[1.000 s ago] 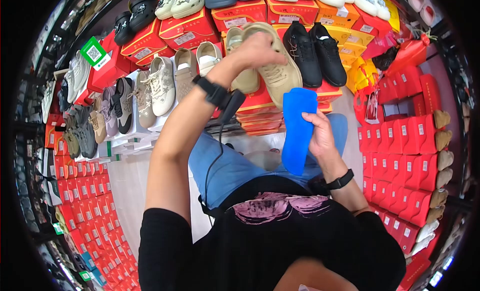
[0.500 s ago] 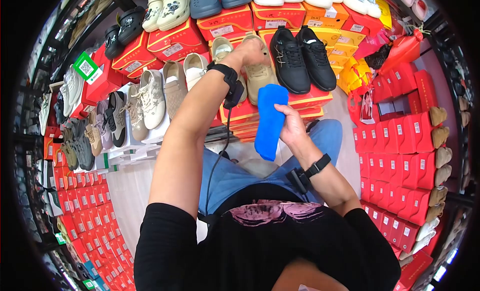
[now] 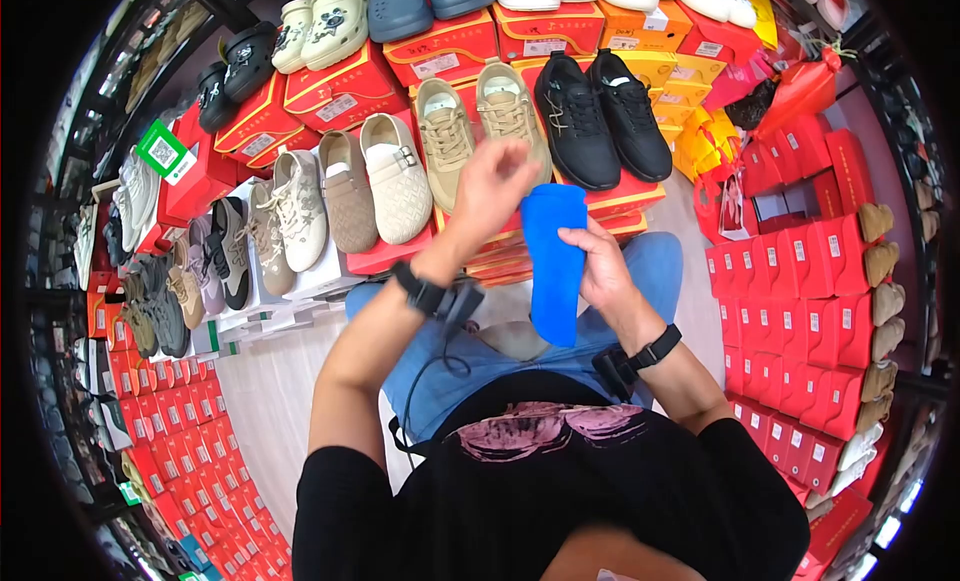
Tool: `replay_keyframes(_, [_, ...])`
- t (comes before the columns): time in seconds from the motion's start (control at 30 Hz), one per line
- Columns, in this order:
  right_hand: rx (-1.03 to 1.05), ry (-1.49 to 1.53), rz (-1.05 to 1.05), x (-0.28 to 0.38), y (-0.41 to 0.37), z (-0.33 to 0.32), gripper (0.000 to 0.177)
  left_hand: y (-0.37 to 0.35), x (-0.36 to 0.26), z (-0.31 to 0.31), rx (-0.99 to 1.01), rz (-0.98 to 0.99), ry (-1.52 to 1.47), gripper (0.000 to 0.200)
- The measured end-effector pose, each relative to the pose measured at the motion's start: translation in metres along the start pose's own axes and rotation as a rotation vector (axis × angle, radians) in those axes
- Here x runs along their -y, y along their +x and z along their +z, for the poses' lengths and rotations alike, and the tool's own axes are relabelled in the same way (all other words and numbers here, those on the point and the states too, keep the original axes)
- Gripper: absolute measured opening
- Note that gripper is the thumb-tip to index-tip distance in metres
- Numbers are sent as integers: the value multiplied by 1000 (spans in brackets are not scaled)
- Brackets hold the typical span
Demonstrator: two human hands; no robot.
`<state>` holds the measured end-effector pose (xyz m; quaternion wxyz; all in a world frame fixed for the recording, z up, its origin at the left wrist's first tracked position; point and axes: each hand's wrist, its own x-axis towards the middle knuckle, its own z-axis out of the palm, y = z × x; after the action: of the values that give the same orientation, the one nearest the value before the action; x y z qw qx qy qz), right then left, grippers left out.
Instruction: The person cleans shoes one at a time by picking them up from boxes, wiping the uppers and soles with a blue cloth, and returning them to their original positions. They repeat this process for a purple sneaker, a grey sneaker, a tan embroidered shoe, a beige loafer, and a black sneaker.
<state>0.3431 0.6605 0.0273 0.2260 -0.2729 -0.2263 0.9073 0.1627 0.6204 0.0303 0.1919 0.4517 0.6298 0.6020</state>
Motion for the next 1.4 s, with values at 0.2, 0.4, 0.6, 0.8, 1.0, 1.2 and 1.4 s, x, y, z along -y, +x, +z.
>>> replay_keyframes(0.2, [31,-394,-83,-35,-16,10,36,-87,-32,-1,-2,-580,-342,30])
replay_keyframes(0.4, [46,-472,-131,-42,-17,20,36,-101,-22,4,-206,-587,-672,38])
replay_keyframes(0.6, [40,-268,31,-34,-17,7,31,-101,-20,11,-121,-448,-676,39])
replay_keyframes(0.8, [-10,-228,197,-28,-21,-17,31,-99,-8,19,88,-424,-520,37])
replay_keyframes(1.0, [-98,-143,35,-7,-13,-33,31,-76,-10,20,214,-509,-266,33])
replay_keyframes(1.2, [-152,8,-88,26,-2,-49,37,-12,-30,14,354,-441,-189,27])
replay_keyframes(1.4, [-218,54,-149,41,-1,-52,34,81,-39,35,412,-217,181,35])
